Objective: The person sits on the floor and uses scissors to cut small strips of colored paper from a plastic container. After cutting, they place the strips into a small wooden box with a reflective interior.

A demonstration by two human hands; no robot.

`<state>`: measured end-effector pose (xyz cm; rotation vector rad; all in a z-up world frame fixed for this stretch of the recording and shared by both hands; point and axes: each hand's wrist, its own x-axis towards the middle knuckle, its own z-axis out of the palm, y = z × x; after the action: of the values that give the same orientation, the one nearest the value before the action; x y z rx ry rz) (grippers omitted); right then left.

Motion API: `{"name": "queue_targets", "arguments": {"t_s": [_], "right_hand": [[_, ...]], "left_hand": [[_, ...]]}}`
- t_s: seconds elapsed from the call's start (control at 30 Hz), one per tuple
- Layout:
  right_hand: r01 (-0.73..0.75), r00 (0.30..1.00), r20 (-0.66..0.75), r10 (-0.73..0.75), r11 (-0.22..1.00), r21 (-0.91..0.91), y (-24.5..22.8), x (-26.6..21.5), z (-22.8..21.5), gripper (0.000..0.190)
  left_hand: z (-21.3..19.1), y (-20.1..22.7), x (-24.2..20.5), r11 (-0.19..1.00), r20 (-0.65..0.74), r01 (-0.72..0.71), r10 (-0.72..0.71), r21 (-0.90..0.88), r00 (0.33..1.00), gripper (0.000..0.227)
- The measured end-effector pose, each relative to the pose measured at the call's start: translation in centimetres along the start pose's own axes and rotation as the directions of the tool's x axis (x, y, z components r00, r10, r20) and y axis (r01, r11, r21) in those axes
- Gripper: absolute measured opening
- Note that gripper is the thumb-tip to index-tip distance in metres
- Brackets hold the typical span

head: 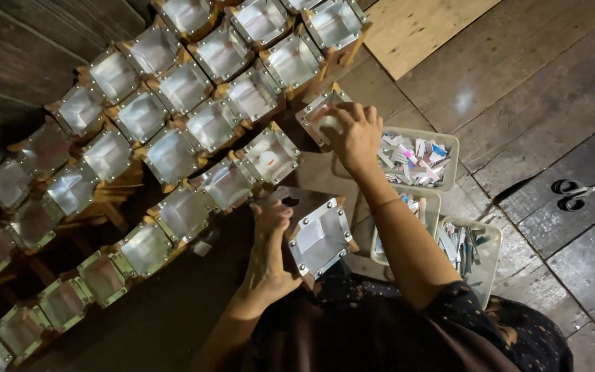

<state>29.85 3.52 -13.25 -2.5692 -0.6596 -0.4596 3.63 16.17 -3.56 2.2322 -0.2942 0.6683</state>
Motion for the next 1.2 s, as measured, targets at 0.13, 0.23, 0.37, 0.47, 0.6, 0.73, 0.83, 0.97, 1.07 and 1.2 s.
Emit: {"name": "queue_targets", "arguments": {"t_s": [0.13, 0.23, 0.37, 0.47, 0.6, 0.73, 0.83, 0.97, 1.07, 1.2], "right_hand": [[-0.217, 0.951, -0.075, 0.3, 0.82, 0.53, 1.5, -3.1, -3.3, 0.027], [-0.205, 0.934, -0.015, 0.356, 0.57, 0.796, 2.9, -8.8, -10.5, 0.025], [-0.286, 0.913, -0.017, 0.407, 0.672, 0.683, 4.5, -17.7, -17.0, 0.026], [-0.243, 0.961, -0.042, 0.272, 0.91, 0.334, 2.3, -22.4, -20.9, 0.022], [-0.287, 0.958, 0.089, 0.273, 0.896, 0.34, 0.2, -26.8, -23.2, 0.043], [-0.196, 0.979, 0.02, 0.201, 0.923, 0.33, -1.7, -27.0, -25.0, 0.035], [-0.358, 0.931, 0.063, 0.358, 0.869, 0.341, -1.6, -27.8, -24.8, 0.034], [-0.268, 0.958, -0.013, 0.286, 0.912, 0.311, 0.0, -28.1, -23.7, 0.032], [-0.263, 0.958, -0.07, 0.279, 0.947, 0.184, -0.3, -27.5, -24.2, 0.03], [-0.197, 0.97, -0.128, 0.206, 0.977, 0.076, -0.5, -27.3, -24.2, 0.024]], "left_hand": [[1.0, 0.8, 2.2, 0.976, -0.177, -0.142, 0.171, 0.162, 0.969, 0.069], [3.2, -0.2, 0.9, 0.973, -0.198, -0.202, 0.222, 0.116, 0.955, 0.07], [6.3, -0.3, 0.4, 0.959, -0.222, -0.266, 0.282, 0.102, 0.933, 0.055], [8.6, -1.0, -1.0, 0.933, -0.223, -0.34, 0.359, 0.12, 0.906, 0.04], [9.6, 0.8, -1.3, 0.937, -0.062, -0.344, 0.347, 0.055, 0.936, 0.062], [10.5, 1.8, -1.8, 0.916, -0.075, -0.392, 0.398, 0.079, 0.914, 0.064], [11.0, 2.4, -1.4, 0.944, -0.113, -0.328, 0.331, 0.046, 0.937, 0.073], [9.9, 3.8, -0.4, 0.954, -0.077, -0.289, 0.294, 0.077, 0.953, 0.05], [8.6, 5.2, 0.7, 0.949, 0.047, -0.288, 0.284, 0.126, 0.958, 0.047], [8.0, 6.0, 0.8, 0.942, 0.13, -0.276, 0.254, 0.19, 0.958, 0.07]]}}
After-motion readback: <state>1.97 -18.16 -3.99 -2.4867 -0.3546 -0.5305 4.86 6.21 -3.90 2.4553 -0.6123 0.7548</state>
